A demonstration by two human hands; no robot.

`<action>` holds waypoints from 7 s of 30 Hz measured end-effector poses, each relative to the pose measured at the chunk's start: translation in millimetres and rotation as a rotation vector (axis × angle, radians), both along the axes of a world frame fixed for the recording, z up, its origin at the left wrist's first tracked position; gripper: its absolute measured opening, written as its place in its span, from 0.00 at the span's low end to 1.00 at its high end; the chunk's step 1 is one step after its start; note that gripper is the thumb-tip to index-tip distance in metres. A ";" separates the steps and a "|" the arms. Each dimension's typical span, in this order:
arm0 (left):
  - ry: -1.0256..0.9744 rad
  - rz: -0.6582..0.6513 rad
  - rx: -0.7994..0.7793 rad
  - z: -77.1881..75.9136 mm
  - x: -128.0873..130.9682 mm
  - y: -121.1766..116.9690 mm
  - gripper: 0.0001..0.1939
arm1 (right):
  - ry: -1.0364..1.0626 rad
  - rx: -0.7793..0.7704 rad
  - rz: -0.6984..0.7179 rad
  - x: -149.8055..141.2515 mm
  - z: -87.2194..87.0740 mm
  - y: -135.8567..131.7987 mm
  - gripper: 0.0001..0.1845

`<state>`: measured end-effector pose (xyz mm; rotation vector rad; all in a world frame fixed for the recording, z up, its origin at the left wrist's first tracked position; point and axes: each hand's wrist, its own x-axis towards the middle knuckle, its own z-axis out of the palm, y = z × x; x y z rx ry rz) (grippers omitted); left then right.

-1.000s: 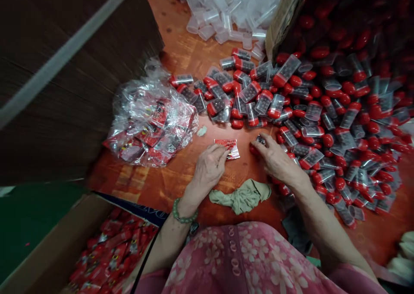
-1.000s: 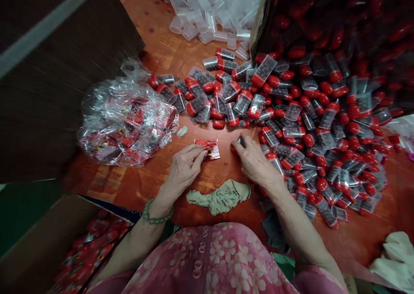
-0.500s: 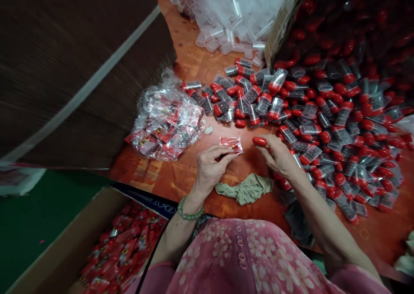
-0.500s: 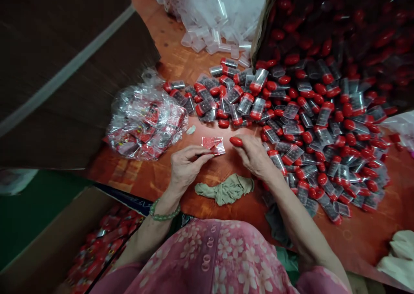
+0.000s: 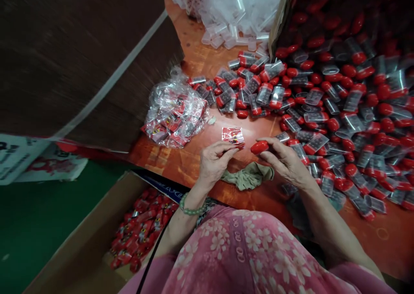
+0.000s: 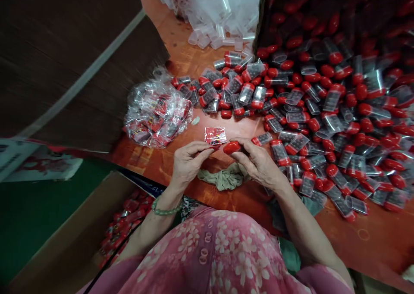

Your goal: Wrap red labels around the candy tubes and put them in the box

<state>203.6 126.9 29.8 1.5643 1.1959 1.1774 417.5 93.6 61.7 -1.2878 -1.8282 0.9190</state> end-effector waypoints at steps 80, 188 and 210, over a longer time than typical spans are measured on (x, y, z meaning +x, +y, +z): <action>0.220 -0.591 0.049 1.7 -14.0 -46.7 0.05 | -0.613 -0.373 0.609 -10.3 43.4 -3.7 0.07; -0.890 -0.017 -0.571 -10.7 -5.5 10.2 0.17 | 0.110 -0.083 -0.155 -90.2 -34.3 -3.9 0.10; -0.850 -0.052 -0.721 -18.8 -3.7 3.3 0.14 | 0.099 -0.065 -0.204 -96.2 -44.0 0.4 0.11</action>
